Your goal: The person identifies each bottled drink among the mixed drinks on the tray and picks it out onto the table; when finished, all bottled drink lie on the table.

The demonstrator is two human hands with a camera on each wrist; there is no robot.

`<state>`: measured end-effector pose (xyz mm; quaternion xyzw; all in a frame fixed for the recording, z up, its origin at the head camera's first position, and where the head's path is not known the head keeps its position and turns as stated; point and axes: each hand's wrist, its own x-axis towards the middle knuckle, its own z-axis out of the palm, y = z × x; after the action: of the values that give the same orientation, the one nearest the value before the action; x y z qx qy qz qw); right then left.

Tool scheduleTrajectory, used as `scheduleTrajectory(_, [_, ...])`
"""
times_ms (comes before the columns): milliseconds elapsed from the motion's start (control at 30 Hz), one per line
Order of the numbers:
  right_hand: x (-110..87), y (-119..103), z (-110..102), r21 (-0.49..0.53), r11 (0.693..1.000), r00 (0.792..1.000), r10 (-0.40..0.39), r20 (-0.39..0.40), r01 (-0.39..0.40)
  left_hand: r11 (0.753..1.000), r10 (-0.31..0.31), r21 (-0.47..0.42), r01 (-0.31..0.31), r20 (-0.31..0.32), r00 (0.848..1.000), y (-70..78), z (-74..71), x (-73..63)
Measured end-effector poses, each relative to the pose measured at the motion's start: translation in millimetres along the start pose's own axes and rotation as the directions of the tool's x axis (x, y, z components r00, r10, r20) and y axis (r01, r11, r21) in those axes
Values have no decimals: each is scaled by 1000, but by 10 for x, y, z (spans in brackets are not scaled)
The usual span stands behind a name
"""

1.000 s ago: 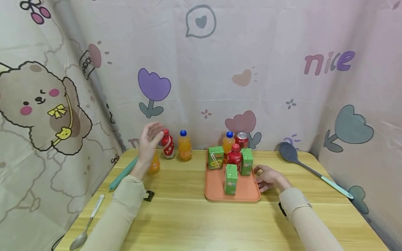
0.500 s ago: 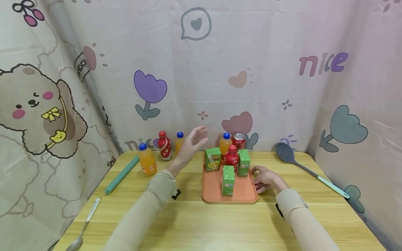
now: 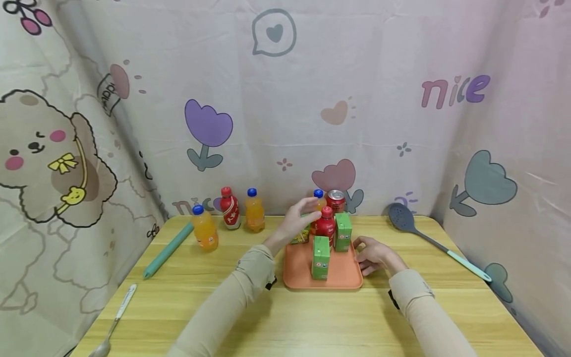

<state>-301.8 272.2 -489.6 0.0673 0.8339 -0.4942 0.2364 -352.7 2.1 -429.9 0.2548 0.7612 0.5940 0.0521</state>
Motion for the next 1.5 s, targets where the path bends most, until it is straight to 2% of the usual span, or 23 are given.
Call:
scheduleTrajectory(233, [-6,-11,-7,13,1000,1000,3,1,-3,997,-76,25,76,-8,997,-68,157,48])
scheduleTrajectory(500, [-19,3,-5,13,1000,1000,-5,-1,5,989,-120,92,120,3,993,-105,260,69])
scheduleTrajectory(733, [-8,1,-1,16,1000,1000,-11,-5,11,967,-226,125,223,8,974,-117,325,93])
scheduleTrajectory(967, [-10,2,4,12,1000,1000,-8,-4,8,945,-257,202,258,-33,966,-102,386,90])
scheduleTrajectory(1233, [-4,-5,-4,11,1000,1000,-12,-7,12,925,-290,229,304,-93,953,-48,462,115])
scheduleTrajectory(1333, [-7,-9,-10,10,1000,1000,-18,-6,18,924,-282,236,302,-114,953,-32,474,111])
scheduleTrajectory(1500, [-16,7,-10,4,1000,1000,-20,1,20,926,-229,274,260,-140,963,-62,498,73])
